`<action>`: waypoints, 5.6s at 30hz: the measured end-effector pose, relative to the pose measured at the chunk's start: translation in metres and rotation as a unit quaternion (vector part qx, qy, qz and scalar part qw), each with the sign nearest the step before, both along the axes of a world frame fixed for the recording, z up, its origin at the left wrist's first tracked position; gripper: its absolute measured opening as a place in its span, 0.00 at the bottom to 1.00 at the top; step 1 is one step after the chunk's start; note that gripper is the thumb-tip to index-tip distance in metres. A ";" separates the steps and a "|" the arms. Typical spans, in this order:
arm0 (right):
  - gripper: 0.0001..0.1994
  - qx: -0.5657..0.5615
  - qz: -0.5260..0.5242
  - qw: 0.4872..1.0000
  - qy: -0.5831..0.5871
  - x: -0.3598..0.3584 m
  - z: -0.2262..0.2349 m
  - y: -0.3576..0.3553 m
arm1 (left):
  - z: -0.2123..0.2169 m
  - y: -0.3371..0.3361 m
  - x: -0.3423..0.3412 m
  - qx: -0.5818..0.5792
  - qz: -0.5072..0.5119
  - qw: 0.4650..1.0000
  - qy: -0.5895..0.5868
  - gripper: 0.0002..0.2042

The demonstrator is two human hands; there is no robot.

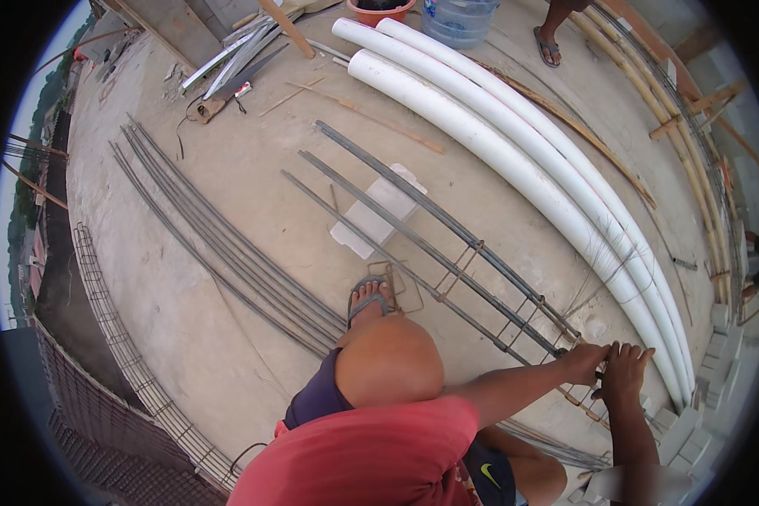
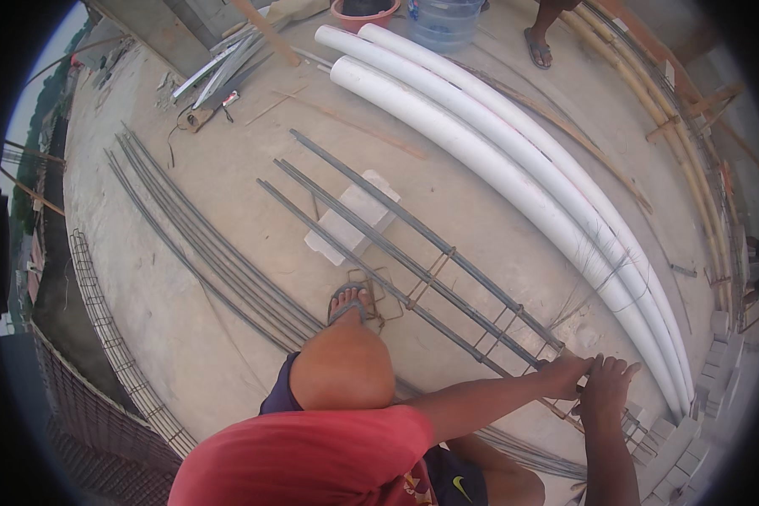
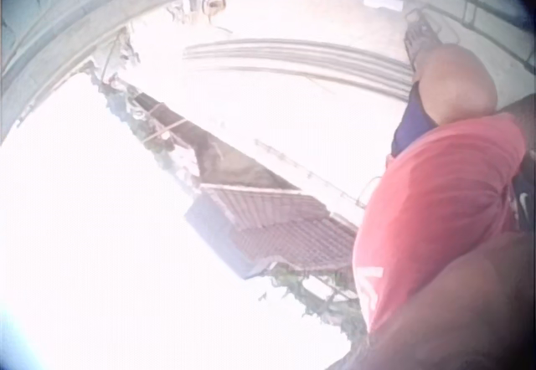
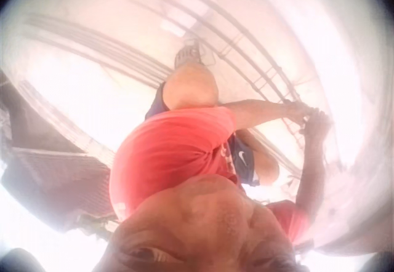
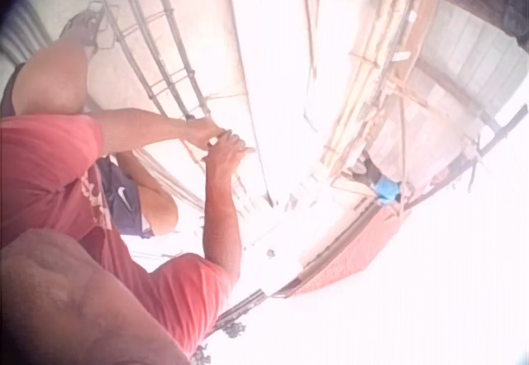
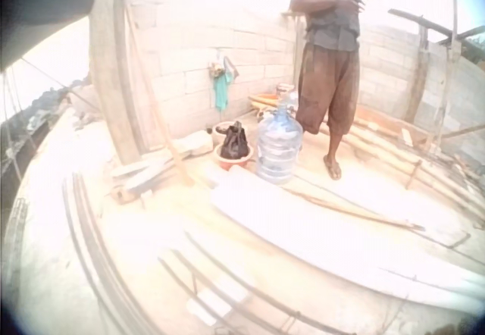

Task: The person sits on a rooftop and uses pliers to twist wire ties around intersecting rebar rods, forming a rectangular rebar cage. The person then lifts the completed cage and places it on the roof surface.

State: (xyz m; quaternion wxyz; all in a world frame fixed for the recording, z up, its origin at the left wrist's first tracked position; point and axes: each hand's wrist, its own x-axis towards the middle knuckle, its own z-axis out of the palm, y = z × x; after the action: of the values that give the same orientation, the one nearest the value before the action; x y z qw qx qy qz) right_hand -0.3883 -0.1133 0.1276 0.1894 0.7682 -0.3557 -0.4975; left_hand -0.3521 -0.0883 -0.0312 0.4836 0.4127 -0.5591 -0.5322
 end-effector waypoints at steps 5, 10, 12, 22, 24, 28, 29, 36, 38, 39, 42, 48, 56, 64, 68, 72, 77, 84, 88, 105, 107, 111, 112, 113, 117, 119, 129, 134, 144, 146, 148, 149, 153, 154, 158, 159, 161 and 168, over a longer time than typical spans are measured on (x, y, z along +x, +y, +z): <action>0.17 -0.023 -0.021 0.999 0.011 -0.028 -0.025 -0.014 | -0.015 -0.008 -0.008 -0.027 -0.024 0.999 -0.020 0.27; 0.15 0.108 -0.185 0.975 0.062 -0.003 -0.030 -0.058 | -0.001 0.029 -0.022 -0.036 0.190 0.980 -0.056 0.40; 0.14 0.156 -0.385 0.897 0.149 0.006 -0.021 -0.067 | 0.008 0.026 -0.032 0.003 0.187 0.981 -0.043 0.33; 0.19 -0.033 0.161 0.986 -0.036 -0.010 -0.030 -0.018 | -0.009 -0.023 0.024 0.033 -0.061 0.998 0.004 0.29; 0.15 0.028 0.047 0.998 -0.004 -0.005 -0.027 -0.026 | -0.006 -0.012 0.011 0.031 0.000 0.998 -0.055 0.31; 0.09 0.123 -0.188 0.974 0.034 0.021 0.000 -0.040 | 0.011 0.024 -0.013 -0.044 0.197 0.975 -0.097 0.31; 0.09 0.147 -0.280 0.946 0.066 0.047 -0.007 -0.057 | 0.002 0.020 -0.012 -0.026 0.226 0.970 -0.090 0.30; 0.10 0.091 0.028 0.995 0.018 0.031 -0.012 -0.043 | -0.001 -0.014 0.007 0.062 0.027 0.997 -0.040 0.24; 0.08 -0.096 0.310 0.938 -0.122 0.034 -0.009 -0.023 | -0.007 -0.026 0.020 0.070 0.037 0.996 0.041 0.24; 0.08 -0.091 0.307 0.940 -0.117 0.021 -0.012 -0.021 | -0.005 -0.026 0.020 0.070 0.005 0.996 0.046 0.25; 0.07 -0.045 0.220 0.970 -0.092 0.001 -0.015 -0.027 | -0.007 -0.020 0.015 0.054 -0.022 0.998 0.029 0.26; 0.10 0.166 -0.346 0.918 0.096 0.032 -0.008 -0.062 | 0.016 0.027 -0.018 -0.022 0.216 0.976 -0.024 0.28; 0.24 0.016 0.172 0.978 0.119 0.016 -0.014 -0.027 | 0.014 -0.038 0.037 0.105 -0.150 0.983 0.011 0.36; 0.13 0.184 -0.604 0.775 -0.015 -0.029 0.014 -0.050 | 0.003 -0.035 0.083 0.166 -0.024 0.986 -0.007 0.25; 0.18 0.189 -0.629 0.701 -0.277 -0.063 0.006 -0.009 | 0.002 -0.037 0.123 0.309 -0.072 0.945 -0.078 0.26; 0.29 0.028 -0.332 0.810 -0.483 -0.044 -0.040 0.073 | 0.015 0.011 0.086 0.327 -0.037 0.927 0.180 0.29; 0.36 0.096 -0.333 0.590 -0.729 -0.014 -0.075 0.114 | 0.039 0.027 0.079 0.259 0.105 0.920 0.276 0.09; 0.19 0.102 -0.382 0.402 -0.826 -0.035 -0.043 0.115 | 0.076 0.039 0.057 0.175 0.073 0.977 0.096 0.13; 0.12 -0.093 -0.321 0.435 -0.836 -0.049 -0.076 0.111 | 0.084 0.045 0.036 0.206 0.022 0.974 0.094 0.18; 0.10 -0.169 -0.420 0.513 -0.729 -0.120 -0.032 0.123 | 0.060 -0.005 -0.006 0.232 0.047 0.969 -0.077 0.35; 0.11 -0.106 -0.397 0.561 -0.718 -0.125 -0.017 0.128 | 0.080 0.000 0.006 0.022 0.083 0.996 -0.028 0.26; 0.11 -0.062 -0.349 0.521 -0.776 -0.132 -0.025 0.131 | 0.138 0.015 0.045 -0.148 -0.233 0.903 -0.330 0.13; 0.11 -0.053 -0.341 0.503 -0.792 -0.129 -0.025 0.129 | 0.146 0.015 0.059 -0.167 -0.229 0.893 -0.350 0.11; 0.12 -0.033 -0.336 0.485 -0.807 -0.125 -0.024 0.127 | 0.153 0.017 0.071 -0.185 -0.225 0.882 -0.369 0.11; 0.13 0.041 -0.333 0.438 -0.834 -0.114 -0.011 0.122 | 0.189 0.033 0.103 -0.315 -0.235 0.826 -0.405 0.10; 0.13 0.109 -0.386 0.391 -0.828 -0.109 0.000 0.122 | 0.215 0.045 0.113 -0.216 -0.288 0.825 -0.435 0.09; 0.14 0.081 -0.336 0.434 -0.832 -0.053 -0.002 0.135 | 0.172 0.037 0.154 -0.034 -0.086 0.893 -0.439 0.16; 0.10 0.002 -0.422 0.590 -0.688 -0.041 -0.043 0.140 | 0.113 0.034 0.172 0.046 -0.078 0.921 -0.379 0.18; 0.11 -0.067 -0.525 0.574 -0.625 0.016 -0.151 0.135 | 0.015 -0.016 0.151 -0.010 -0.163 0.826 -0.539 0.14; 0.12 -0.075 -0.547 0.506 -0.663 0.022 -0.166 0.135 | -0.001 -0.019 0.139 -0.053 -0.175 0.794 -0.579 0.12; 0.13 -0.078 -0.548 0.456 -0.696 0.020 -0.180 0.134 | -0.015 -0.021 0.132 -0.106 -0.184 0.758 -0.617 0.12; 0.12 -0.081 -0.545 0.438 -0.711 0.019 -0.184 0.135 | -0.017 -0.022 0.127 -0.116 -0.202 0.731 -0.641 0.12; 0.12 -0.087 -0.543 0.399 -0.734 0.012 -0.196 0.137 | -0.011 -0.032 0.105 -0.118 -0.274 0.626 -0.720 0.09; 0.12 -0.091 -0.541 0.395 -0.737 0.009 -0.199 0.138 | -0.008 -0.033 0.099 -0.109 -0.293 0.600 -0.736 0.09; 0.12 -0.084 -0.526 0.386 -0.753 0.006 -0.198 0.141 | -0.019 -0.035 0.103 -0.057 -0.324 0.582 -0.744 0.11; 0.12 -0.080 -0.524 0.386 -0.755 0.005 -0.199 0.141 | -0.020 -0.032 0.101 -0.056 -0.315 0.588 -0.743 0.10; 0.13 -0.080 -0.534 0.397 -0.742 0.004 -0.200 0.141 | -0.017 -0.031 0.095 -0.073 -0.301 0.604 -0.734 0.09; 0.17 -0.025 -0.563 0.470 -0.680 0.026 -0.175 0.119 | 0.005 -0.027 0.101 -0.099 -0.232 0.711 -0.657 0.07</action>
State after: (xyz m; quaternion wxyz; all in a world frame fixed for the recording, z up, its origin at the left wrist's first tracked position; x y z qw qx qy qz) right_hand -0.3619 0.0056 -0.0475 -0.4134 0.4939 -0.7408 0.1906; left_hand -0.2510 -0.1156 -0.0267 -0.1062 0.4654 -0.8632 -0.1641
